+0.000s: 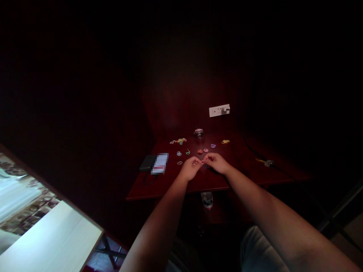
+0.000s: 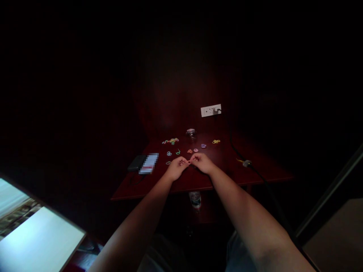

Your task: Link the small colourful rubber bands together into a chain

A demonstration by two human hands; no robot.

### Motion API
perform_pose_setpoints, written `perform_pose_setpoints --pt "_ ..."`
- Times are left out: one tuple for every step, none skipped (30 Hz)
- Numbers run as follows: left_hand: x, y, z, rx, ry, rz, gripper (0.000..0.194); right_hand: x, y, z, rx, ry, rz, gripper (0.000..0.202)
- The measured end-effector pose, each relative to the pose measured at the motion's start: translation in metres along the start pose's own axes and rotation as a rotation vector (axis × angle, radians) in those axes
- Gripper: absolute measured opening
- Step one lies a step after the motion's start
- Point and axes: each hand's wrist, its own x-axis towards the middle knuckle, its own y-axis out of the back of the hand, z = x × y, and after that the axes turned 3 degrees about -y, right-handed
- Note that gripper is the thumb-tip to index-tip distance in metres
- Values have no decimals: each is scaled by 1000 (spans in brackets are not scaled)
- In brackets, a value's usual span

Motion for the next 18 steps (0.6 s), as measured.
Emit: perform_pose_setpoints --pt "0 0 1 -8 5 -7 17 0 0 0 -1 -2 10 19" --pt "0 0 2 -13 10 -13 17 0 0 -1 1 -5 18 18" --pt "-1 0 2 -16 15 -18 17 0 0 -1 6 -7 20 17" --pt "-1 0 2 -16 18 -21 17 0 0 -2 13 -10 20 17" --pt "-1 1 2 -16 20 -22 18 -1 0 -3 18 -15 19 16" --pt "-1 1 2 -17 20 -22 18 -1 0 -4 19 -17 18 16" --pt "0 1 2 -22 20 -22 18 -1 0 -5 16 -18 19 16" --pt "0 0 1 -30 18 -18 19 -2 0 -6 11 -17 21 15" --pt "0 0 1 -38 16 -13 19 -2 0 -6 5 -16 22 15" --pt "0 0 0 -44 13 -7 19 -2 0 -6 -1 -14 23 15" --pt "1 0 0 -49 9 0 19 -3 0 -6 -6 -13 23 15" --pt "1 0 -1 -50 5 7 19 -3 0 -6 -10 -14 24 15" --pt "1 0 -2 -50 3 10 19 -3 0 -6 -12 -14 24 15" --pt "1 0 -2 -49 3 11 19 -3 0 -6 -11 -12 23 16" --pt "1 0 -3 -48 2 8 19 -3 0 -6 -6 -8 19 16" --pt "1 0 -3 -47 0 5 18 -3 -1 -6 2 -1 11 16" --pt "1 0 -4 -46 -4 0 18 -3 -1 -6 11 8 0 17" --pt "1 0 -4 -45 -9 -7 18 -3 -1 -6 17 16 -9 17"
